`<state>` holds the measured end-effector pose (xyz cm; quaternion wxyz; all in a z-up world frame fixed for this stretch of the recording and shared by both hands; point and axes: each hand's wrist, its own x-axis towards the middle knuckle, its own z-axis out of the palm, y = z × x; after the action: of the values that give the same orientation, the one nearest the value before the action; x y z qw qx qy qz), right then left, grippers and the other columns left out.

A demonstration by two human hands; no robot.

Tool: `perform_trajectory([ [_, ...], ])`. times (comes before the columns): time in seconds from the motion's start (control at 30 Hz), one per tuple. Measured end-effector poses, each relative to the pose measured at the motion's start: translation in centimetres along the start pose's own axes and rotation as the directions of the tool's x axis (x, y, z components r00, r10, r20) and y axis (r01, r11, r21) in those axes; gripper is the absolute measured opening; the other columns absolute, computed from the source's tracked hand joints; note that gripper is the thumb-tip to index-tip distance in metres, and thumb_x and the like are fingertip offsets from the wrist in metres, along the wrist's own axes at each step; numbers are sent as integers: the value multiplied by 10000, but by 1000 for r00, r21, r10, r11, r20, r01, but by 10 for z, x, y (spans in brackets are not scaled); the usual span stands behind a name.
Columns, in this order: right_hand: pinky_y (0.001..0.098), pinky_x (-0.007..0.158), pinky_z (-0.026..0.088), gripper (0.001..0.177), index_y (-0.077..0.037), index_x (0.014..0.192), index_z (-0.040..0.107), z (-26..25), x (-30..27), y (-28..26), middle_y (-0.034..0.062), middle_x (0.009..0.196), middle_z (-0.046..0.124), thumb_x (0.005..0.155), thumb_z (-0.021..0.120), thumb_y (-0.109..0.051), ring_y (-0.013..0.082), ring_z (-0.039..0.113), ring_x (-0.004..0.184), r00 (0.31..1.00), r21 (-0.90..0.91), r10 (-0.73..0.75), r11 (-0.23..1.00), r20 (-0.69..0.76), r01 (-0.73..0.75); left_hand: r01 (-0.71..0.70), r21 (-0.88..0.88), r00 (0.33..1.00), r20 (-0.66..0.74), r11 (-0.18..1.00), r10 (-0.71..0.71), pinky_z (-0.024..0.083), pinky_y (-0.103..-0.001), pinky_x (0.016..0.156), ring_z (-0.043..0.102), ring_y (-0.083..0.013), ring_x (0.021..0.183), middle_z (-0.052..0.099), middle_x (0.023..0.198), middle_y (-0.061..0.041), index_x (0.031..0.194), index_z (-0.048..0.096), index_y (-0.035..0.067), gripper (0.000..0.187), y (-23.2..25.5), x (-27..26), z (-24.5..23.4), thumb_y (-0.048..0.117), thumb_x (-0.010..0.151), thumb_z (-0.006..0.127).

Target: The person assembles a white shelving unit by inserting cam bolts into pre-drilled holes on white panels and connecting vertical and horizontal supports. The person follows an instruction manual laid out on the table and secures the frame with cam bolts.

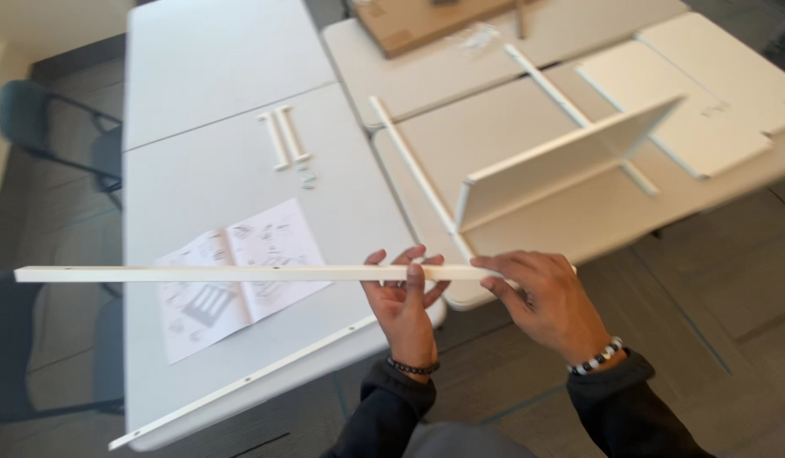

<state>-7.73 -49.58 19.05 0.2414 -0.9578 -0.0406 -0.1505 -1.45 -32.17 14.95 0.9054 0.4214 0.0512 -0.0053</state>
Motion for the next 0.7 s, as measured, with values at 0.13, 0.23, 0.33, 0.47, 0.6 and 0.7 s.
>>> perform_trajectory([
  [0.13,416,868,473,342,-230,1282,758,-48,-15,40,-37,1104,814,1032,590,-391,195,720,977,996,-15,23,1000,-90,-24,32,44,994,99,999,-37,702,-521,794,783,-322,997,714,1197,-193,1330,398,171,438,-31,-7,57,192,985,668],
  [0.23,393,911,456,385,-250,1311,746,-76,-22,69,-79,1198,806,1029,561,-434,182,713,950,985,47,161,986,-65,-158,90,90,980,169,992,-104,710,-534,774,795,-358,1023,724,1139,-186,1279,413,146,401,-56,1,94,162,981,680],
  [0.33,339,681,553,409,-173,1355,718,-100,-26,106,17,1149,805,1029,562,-363,179,710,762,971,119,230,968,-62,-222,108,112,946,293,988,-137,709,-513,761,798,-349,1001,734,1119,-173,1252,425,170,367,-86,14,137,155,992,684],
  [0.47,338,644,543,474,-278,1492,605,-126,-35,171,-27,1176,772,1034,521,-363,160,718,819,910,122,412,902,49,-415,173,227,879,404,958,-254,711,-477,740,812,-326,979,754,1139,-160,1258,455,187,339,-137,37,198,142,1002,673],
  [0.6,317,614,488,543,-314,1555,569,-162,-24,247,-58,1028,764,1017,539,-385,139,615,691,856,107,510,849,88,-517,244,270,782,514,931,-354,704,-471,721,806,-307,961,755,1168,-164,1230,430,186,310,-202,71,270,132,1018,650],
  [0.7,321,524,448,510,-263,1522,604,-181,-8,309,-25,947,765,1017,554,-321,134,559,562,858,105,511,852,40,-513,301,324,727,531,897,-435,704,-464,724,798,-281,968,760,1175,-171,1243,419,171,335,-234,101,331,126,1009,656],
])
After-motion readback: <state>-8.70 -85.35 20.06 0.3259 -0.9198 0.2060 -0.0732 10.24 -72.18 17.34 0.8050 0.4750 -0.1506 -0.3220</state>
